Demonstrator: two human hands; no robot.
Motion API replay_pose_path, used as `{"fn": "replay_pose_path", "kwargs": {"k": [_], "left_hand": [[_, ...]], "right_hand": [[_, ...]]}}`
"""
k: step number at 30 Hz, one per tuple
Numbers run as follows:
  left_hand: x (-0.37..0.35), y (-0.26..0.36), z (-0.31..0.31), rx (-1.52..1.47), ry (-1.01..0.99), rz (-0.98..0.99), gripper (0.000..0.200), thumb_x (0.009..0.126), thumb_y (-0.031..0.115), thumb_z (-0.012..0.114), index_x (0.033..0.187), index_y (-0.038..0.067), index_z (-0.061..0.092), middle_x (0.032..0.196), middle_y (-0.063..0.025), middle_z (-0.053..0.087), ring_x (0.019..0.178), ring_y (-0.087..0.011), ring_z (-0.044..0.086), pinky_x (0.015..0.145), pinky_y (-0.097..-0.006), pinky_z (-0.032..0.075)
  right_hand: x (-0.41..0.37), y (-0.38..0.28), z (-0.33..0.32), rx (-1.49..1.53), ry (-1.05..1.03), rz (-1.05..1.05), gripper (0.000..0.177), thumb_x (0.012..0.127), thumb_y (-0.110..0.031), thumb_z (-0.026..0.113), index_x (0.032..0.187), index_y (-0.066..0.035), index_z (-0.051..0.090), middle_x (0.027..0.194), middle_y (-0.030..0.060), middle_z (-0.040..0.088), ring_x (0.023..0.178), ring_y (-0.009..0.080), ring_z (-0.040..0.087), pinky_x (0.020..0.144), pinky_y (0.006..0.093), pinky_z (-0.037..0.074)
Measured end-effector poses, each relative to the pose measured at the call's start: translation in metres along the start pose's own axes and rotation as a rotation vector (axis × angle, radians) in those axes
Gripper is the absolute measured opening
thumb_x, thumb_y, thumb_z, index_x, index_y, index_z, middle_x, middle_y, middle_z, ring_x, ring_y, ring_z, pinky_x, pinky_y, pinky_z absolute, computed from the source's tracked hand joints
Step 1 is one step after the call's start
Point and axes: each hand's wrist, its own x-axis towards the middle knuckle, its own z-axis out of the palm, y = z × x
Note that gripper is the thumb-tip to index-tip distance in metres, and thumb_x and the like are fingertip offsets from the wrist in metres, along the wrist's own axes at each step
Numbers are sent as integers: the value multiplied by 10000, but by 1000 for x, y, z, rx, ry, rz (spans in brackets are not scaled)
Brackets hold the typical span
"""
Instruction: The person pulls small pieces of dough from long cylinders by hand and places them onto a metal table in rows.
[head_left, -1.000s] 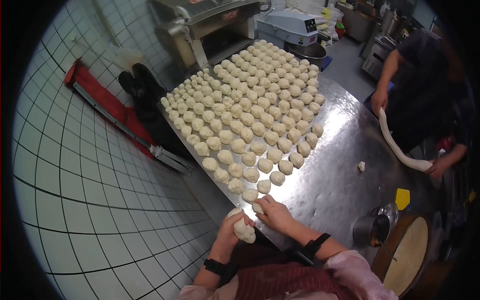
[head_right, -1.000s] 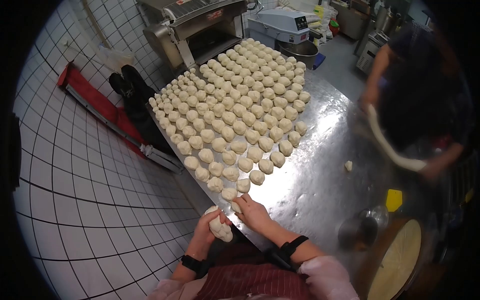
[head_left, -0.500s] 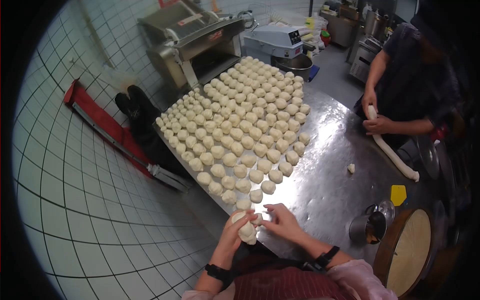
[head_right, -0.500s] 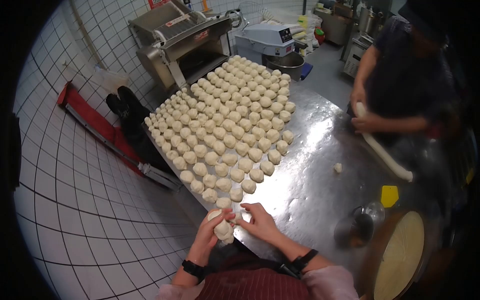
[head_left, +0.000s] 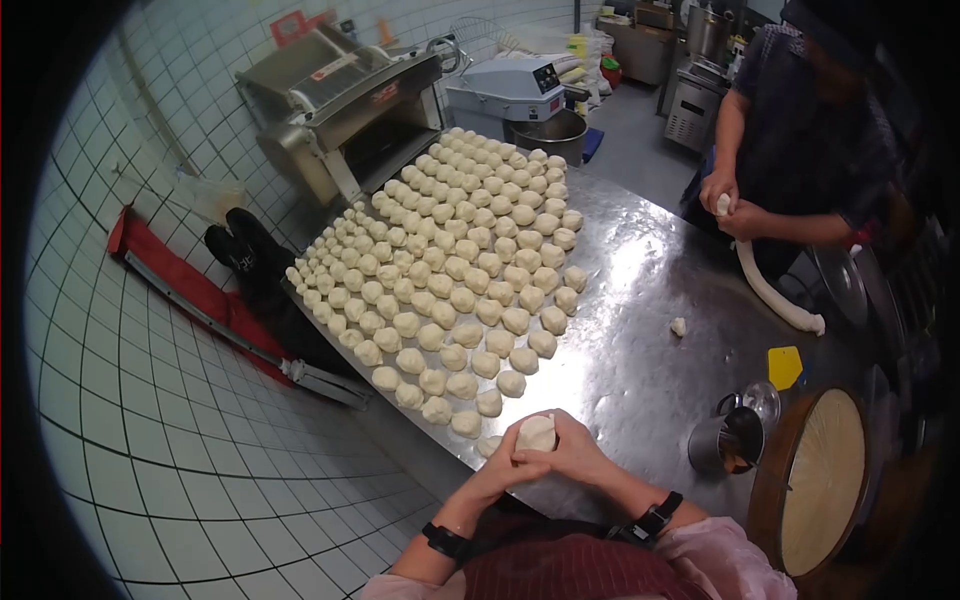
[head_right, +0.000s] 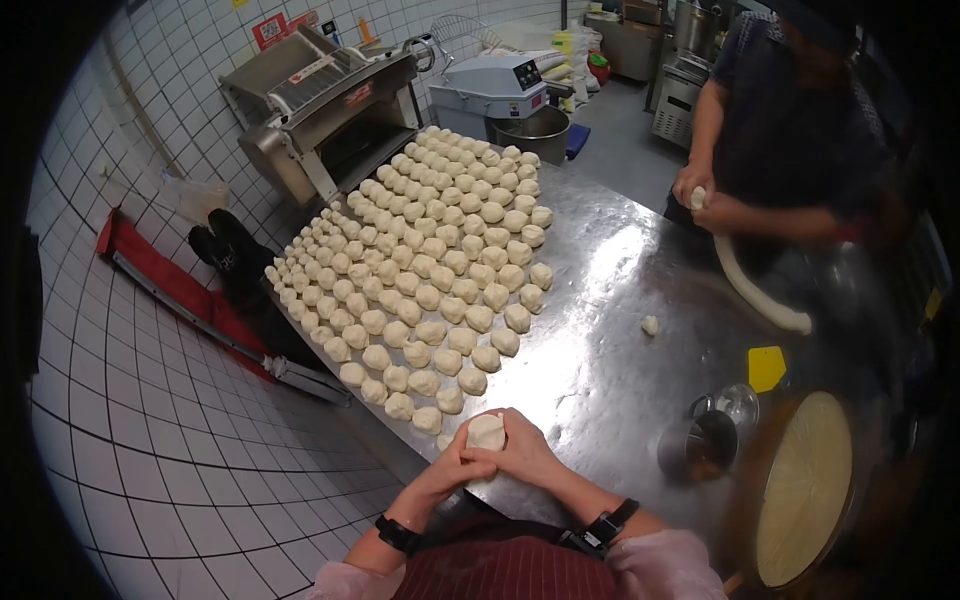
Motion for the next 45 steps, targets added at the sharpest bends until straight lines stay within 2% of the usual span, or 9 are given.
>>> {"fn": "replay_pose_path", "kwargs": {"k": [13,21,27,30,33,38,40,41,45], "left_hand": [[13,1,17,361,-56,-182,190,785,48,682,963,7,630,811,-66,651,728,-142,629,639,-267,503],[10,1,38,413,24,-327,237,774,30,661,1005,12,607,904,-74,646,821,-150,631,708,-284,511],[23,-2,51,463,80,80,496,751,103,745,1191,18,533,1175,-67,576,1108,-131,526,952,-305,439],[26,-12,31,581,88,90,410,788,124,740,1152,32,576,1016,-26,635,994,-123,580,852,-291,477],[36,-10,14,548,-121,-340,346,850,167,669,1130,13,537,893,-39,634,756,-107,619,682,-263,510],[31,1,14,450,-128,-305,260,897,209,620,1039,5,542,823,-36,624,679,-89,605,592,-235,482],[16,45,32,584,-535,-17,243,894,197,621,1038,17,544,798,-25,633,678,-84,604,586,-231,480],[11,76,34,533,-317,-267,222,881,186,638,1017,35,546,761,-23,640,681,-81,606,600,-244,491],[2,66,-51,83,274,41,169,866,125,617,953,28,510,731,-81,618,683,-181,634,597,-293,501]], "right_hand": [[-8,13,-20,48,14,-181,547,716,-422,750,1103,-77,573,1057,151,581,964,306,604,840,372,486],[-17,31,-26,112,-40,-227,493,718,-349,745,1095,-87,564,1071,144,573,965,306,607,834,373,489],[-19,25,-19,95,136,-226,414,722,-237,763,1053,-61,586,975,109,613,881,229,632,777,334,510],[-19,23,-12,73,220,-258,368,730,-217,749,1017,-59,582,912,114,636,809,241,656,726,346,524],[-10,24,-7,-48,302,-240,328,737,-195,740,984,-53,577,867,120,632,774,253,654,700,354,524],[47,41,-6,-225,510,-83,311,753,-174,707,998,-64,551,891,162,614,828,339,622,738,396,505],[69,48,-13,-367,433,3,346,749,-182,716,1032,-65,555,965,172,588,903,365,594,773,410,491],[68,43,-8,-354,359,-74,376,759,-184,717,1071,-72,539,996,171,567,909,371,590,774,419,496],[64,19,22,-201,45,-168,427,772,-152,710,1150,-112,514,1046,157,530,930,371,585,778,420,500]]}}
